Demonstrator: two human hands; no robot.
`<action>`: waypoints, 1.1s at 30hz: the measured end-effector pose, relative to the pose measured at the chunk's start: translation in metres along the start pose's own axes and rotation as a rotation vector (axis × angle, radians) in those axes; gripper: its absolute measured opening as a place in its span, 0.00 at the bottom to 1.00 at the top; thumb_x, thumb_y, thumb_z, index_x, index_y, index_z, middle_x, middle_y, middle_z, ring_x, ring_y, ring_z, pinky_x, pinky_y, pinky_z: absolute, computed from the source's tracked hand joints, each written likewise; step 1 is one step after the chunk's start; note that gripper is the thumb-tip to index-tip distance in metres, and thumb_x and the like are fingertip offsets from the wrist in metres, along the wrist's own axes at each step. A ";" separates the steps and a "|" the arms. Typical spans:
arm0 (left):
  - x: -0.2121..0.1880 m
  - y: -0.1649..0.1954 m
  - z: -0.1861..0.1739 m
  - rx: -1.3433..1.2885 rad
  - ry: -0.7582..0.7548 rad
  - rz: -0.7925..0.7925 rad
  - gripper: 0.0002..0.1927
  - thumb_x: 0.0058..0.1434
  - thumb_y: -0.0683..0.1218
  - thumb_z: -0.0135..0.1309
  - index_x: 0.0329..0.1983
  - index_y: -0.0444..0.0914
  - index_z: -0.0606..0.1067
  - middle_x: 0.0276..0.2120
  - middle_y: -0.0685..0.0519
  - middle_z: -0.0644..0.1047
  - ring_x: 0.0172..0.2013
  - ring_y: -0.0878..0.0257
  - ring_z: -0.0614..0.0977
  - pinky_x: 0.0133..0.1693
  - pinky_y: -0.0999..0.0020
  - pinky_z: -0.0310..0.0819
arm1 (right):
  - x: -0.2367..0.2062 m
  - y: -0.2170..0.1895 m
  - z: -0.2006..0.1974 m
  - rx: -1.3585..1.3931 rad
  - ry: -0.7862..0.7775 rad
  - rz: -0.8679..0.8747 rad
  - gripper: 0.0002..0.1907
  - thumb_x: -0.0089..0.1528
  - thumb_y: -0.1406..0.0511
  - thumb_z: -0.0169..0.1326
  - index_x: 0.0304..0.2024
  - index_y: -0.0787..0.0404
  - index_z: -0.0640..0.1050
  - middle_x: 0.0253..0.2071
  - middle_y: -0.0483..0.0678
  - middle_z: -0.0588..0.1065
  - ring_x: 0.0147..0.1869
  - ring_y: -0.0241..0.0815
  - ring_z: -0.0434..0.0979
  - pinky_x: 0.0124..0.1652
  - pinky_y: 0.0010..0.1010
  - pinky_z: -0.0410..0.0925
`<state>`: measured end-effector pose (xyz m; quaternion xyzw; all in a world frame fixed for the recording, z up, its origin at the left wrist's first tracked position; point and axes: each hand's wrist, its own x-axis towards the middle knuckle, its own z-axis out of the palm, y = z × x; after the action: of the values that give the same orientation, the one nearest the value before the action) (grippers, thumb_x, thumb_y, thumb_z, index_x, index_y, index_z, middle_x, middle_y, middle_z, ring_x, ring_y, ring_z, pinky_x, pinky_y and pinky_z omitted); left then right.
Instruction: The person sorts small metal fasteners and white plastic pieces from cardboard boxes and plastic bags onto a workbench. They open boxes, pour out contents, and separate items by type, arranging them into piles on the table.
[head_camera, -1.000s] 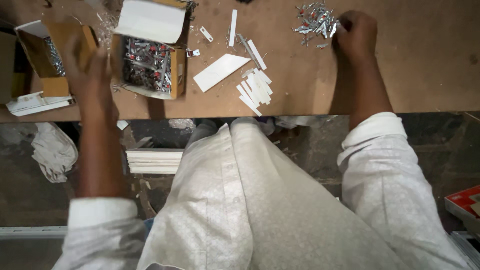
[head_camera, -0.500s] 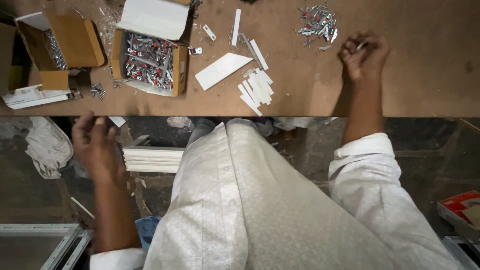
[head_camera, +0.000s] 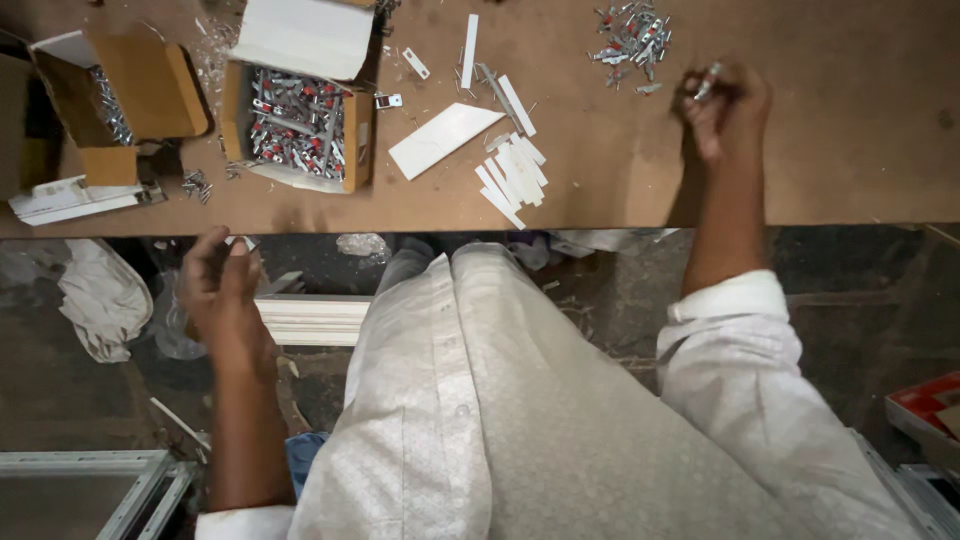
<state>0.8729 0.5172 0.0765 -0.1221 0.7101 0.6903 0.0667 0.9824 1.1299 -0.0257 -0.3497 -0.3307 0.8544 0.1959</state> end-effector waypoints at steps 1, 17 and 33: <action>-0.002 -0.002 0.000 0.004 0.019 -0.019 0.14 0.70 0.39 0.59 0.58 0.38 0.75 0.47 0.57 0.75 0.44 0.71 0.76 0.46 0.76 0.74 | -0.006 0.001 -0.001 0.158 0.006 0.077 0.04 0.59 0.70 0.49 0.34 0.67 0.73 0.30 0.60 0.74 0.30 0.53 0.76 0.27 0.40 0.69; 0.128 -0.068 0.026 0.320 -0.199 0.144 0.31 0.76 0.46 0.54 0.78 0.36 0.58 0.71 0.45 0.65 0.67 0.57 0.70 0.64 0.66 0.65 | -0.005 0.028 0.000 -1.460 -0.161 -0.603 0.14 0.60 0.66 0.69 0.43 0.67 0.81 0.30 0.48 0.75 0.32 0.37 0.73 0.35 0.28 0.67; 0.067 -0.072 -0.001 0.188 -0.056 -0.185 0.22 0.69 0.51 0.56 0.63 0.40 0.70 0.54 0.56 0.75 0.53 0.66 0.77 0.53 0.69 0.74 | 0.000 0.014 0.019 -0.376 -0.007 -0.181 0.11 0.61 0.74 0.62 0.31 0.62 0.71 0.29 0.50 0.71 0.28 0.40 0.69 0.27 0.31 0.65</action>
<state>0.8277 0.5094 -0.0105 -0.1611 0.7551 0.6148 0.1609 0.9670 1.1116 -0.0251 -0.3460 -0.5150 0.7578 0.2022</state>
